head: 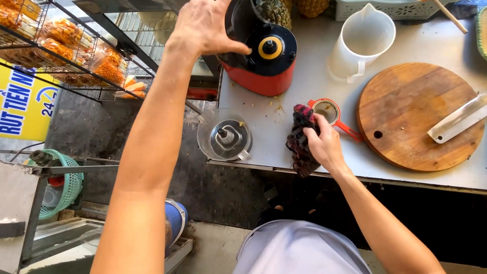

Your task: The person wipes a red thermos and the countertop with a cloth, then unties a plastic bag of fruit. They repeatedly pick up individual fruits, wrap each in a small plastic bag, and place them into a blue basket, continuing this process for multiple items.

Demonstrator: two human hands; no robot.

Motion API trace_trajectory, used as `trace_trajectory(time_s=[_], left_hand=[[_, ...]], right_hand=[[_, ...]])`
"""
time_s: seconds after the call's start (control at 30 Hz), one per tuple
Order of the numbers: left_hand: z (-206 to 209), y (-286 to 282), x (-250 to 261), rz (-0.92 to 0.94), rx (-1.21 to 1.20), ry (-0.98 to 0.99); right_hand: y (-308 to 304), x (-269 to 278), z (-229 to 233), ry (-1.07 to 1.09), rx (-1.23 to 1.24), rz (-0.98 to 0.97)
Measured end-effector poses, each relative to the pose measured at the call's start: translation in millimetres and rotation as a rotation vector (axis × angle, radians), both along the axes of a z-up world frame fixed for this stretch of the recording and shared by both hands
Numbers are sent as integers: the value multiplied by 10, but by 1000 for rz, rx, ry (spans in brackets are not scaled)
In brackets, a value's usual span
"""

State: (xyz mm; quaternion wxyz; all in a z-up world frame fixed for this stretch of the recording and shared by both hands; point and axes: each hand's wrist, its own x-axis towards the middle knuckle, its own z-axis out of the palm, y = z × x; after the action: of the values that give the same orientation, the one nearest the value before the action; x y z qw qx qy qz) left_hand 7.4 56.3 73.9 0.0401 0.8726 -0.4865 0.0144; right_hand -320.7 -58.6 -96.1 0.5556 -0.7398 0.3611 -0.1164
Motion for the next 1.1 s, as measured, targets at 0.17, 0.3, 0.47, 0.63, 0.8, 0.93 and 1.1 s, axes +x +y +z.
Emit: trace_trajectory(time_s=[0.17,0.3,0.47,0.63,0.8,0.93,1.1], left_hand=[[-570,52,610,-295,-441,-30],[-590,225,754,-144,-561,268],[-786,436,1057,-66,-665,356],[-891,577,1141,-22,-785,527],[-1057,766,1194,77,-844,439],[-995,732,1101,-26,-963,539],[-1065,801,1160,-45,-1027,655]], right_hand=[[190,-69,-414,-166,-543,105],[427,-80,-340,-221,-498,97],[360,370,-425,-242,-597,-42],[-139,1209,-698,-218,-705,-178],[-328,1536,-878,-219,-956,234],[-82,1305,-760,-83,-782,526],[123,681,-818,-257,-883,670]])
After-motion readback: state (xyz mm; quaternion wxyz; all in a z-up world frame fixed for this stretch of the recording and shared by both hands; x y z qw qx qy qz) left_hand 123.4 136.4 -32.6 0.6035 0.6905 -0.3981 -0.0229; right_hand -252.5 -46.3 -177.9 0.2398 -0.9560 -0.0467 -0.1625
